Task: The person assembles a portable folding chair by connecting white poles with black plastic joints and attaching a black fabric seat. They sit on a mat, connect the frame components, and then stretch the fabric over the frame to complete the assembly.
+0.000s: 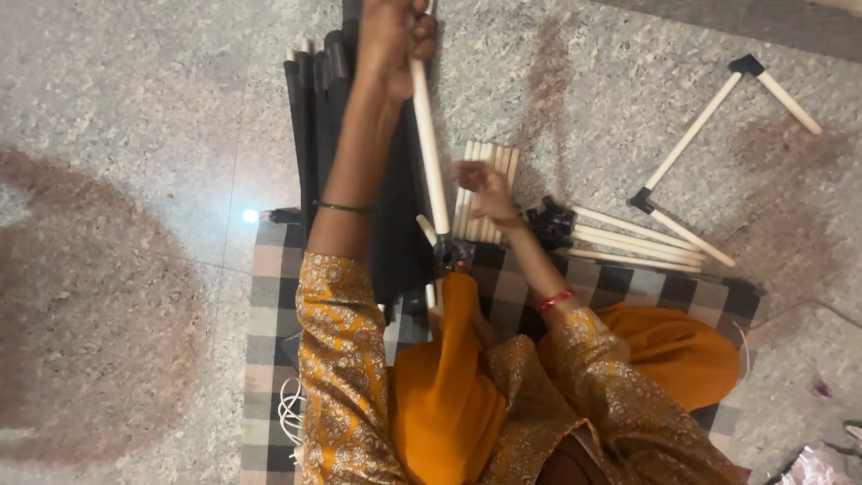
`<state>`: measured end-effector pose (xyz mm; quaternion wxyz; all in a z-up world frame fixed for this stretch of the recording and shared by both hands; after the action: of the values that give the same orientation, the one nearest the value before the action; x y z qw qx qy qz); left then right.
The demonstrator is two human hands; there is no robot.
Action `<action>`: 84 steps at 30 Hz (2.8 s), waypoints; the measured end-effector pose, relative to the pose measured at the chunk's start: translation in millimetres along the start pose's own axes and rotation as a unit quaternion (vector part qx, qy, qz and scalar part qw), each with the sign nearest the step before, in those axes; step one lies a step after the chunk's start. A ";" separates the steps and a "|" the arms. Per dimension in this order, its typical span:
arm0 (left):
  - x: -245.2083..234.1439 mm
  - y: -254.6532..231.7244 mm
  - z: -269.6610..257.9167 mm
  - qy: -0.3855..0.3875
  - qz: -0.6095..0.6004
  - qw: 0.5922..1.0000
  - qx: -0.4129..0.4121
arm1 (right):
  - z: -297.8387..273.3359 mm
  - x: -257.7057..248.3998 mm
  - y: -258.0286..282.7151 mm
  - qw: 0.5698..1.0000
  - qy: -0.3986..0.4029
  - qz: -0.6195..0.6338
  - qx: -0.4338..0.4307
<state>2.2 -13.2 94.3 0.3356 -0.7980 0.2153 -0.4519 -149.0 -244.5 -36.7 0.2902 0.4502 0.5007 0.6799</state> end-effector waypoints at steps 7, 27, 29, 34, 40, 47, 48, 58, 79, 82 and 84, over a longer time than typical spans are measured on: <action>47.7 100.4 -5.2 -0.053 0.034 0.997 0.034 | -37.8 -18.4 106.1 0.980 0.020 0.129 0.150; 63.4 127.9 -39.4 -0.183 0.003 0.981 0.061 | -113.7 -54.5 65.7 0.826 -0.501 -0.137 -0.221; 63.9 125.1 -42.5 -0.178 0.008 0.981 0.076 | -111.2 -56.8 62.3 0.854 -0.473 -0.072 -0.205; 72.3 126.3 -35.4 -0.168 0.039 0.977 0.125 | -111.5 -39.6 74.7 0.842 -0.403 -0.179 -0.309; 89.3 132.6 -20.0 -0.103 0.053 0.984 0.135 | -103.1 -30.4 80.2 0.956 -0.252 0.064 -0.138; 4.7 128.5 -73.5 -0.050 0.526 0.729 0.435 | -114.2 -51.9 91.0 0.965 -0.187 0.153 -0.104; -20.4 132.6 -82.7 -0.071 0.621 0.660 0.418 | -118.9 -52.8 93.0 0.960 -0.196 0.150 -0.129; -144.4 134.3 -131.6 -0.200 0.857 0.392 0.268 | -124.0 -48.1 100.9 0.947 -0.181 0.023 -0.264; -197.8 108.3 -151.9 -0.188 0.858 0.367 0.305 | -136.8 -43.4 84.7 0.964 -0.235 0.035 -0.122; -188.5 124.8 -159.9 -0.086 0.842 0.325 0.422 | -133.7 -44.7 82.2 0.964 -0.231 0.040 -0.127; -182.7 143.3 -161.3 -0.051 0.840 0.312 0.441 | -129.2 -40.3 82.5 0.965 -0.201 0.036 -0.164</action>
<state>-234.3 -47.7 -56.6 0.8474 0.0569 0.5208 0.0864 -243.9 -360.0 16.1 0.4297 0.5417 0.2972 0.6585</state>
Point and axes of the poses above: each hand's wrist, its own z-axis towards the middle knuckle, its own x-axis out of the palm, y = z × x, the point moved 4 cm from there along z, towards the middle knuckle, and after that the axes turned 15 degrees about -y, right-handed, at the moved point
